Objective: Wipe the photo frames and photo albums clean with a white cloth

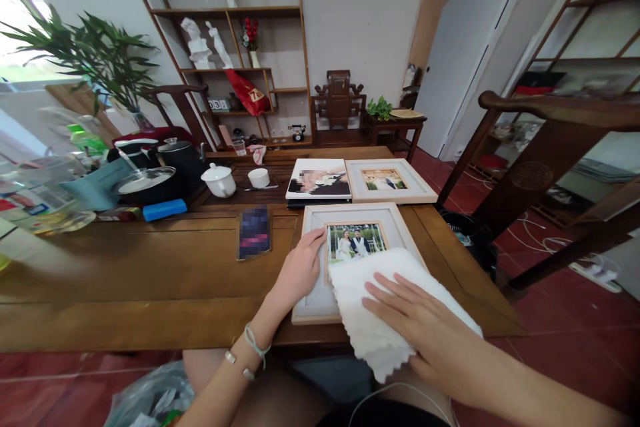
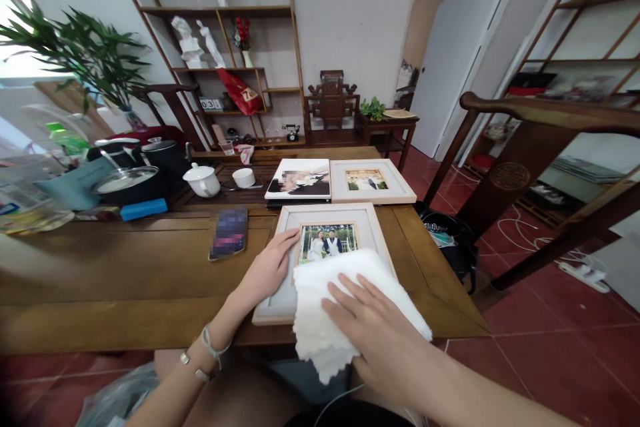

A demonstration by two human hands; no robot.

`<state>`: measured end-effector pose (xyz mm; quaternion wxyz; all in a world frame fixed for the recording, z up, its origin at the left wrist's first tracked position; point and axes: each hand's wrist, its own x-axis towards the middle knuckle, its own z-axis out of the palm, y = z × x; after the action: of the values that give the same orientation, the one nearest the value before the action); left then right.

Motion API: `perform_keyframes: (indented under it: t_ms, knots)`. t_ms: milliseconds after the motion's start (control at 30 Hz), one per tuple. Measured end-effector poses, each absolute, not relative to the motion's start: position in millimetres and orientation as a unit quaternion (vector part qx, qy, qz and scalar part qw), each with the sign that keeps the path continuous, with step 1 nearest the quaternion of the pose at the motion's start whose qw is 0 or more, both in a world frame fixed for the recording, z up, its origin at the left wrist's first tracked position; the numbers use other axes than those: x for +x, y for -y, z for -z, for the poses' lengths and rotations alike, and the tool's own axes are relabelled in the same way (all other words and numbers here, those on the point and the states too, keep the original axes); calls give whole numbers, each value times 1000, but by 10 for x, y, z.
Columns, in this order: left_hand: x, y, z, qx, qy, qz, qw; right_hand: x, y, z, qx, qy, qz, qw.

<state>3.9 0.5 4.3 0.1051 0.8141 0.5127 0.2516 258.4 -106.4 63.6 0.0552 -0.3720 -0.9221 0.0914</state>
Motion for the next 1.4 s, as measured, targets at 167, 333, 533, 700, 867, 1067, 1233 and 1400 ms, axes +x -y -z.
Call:
perform_keyframes:
  t_ms: [167, 333, 533, 700, 867, 1067, 1233, 1400]
  knots:
    - [51, 5, -58, 813, -516, -247, 108, 2530, 762, -466, -402, 906, -70, 111]
    - [57, 9, -69, 807, -517, -261, 111, 2193, 591, -615, -499, 856, -22, 136]
    - [51, 41, -161, 803, -514, -258, 160, 1624, 958, -395, -427, 890, 96, 126]
    - [61, 57, -157, 804, -514, -258, 150, 1702, 966, -209, -382, 896, 189, 124]
    - [55, 19, -67, 810, -516, -256, 113, 2080, 696, -465, -403, 903, 143, 38]
    - [52, 10, -60, 811, -521, -245, 103, 2459, 72, -1056, -427, 895, -64, 115]
    - [53, 15, -83, 811, -521, -243, 109, 2324, -387, -1196, -385, 855, 5, 347]
    - [64, 22, -109, 812, -522, -240, 98, 1897, -605, -933, -263, 936, 39, 231]
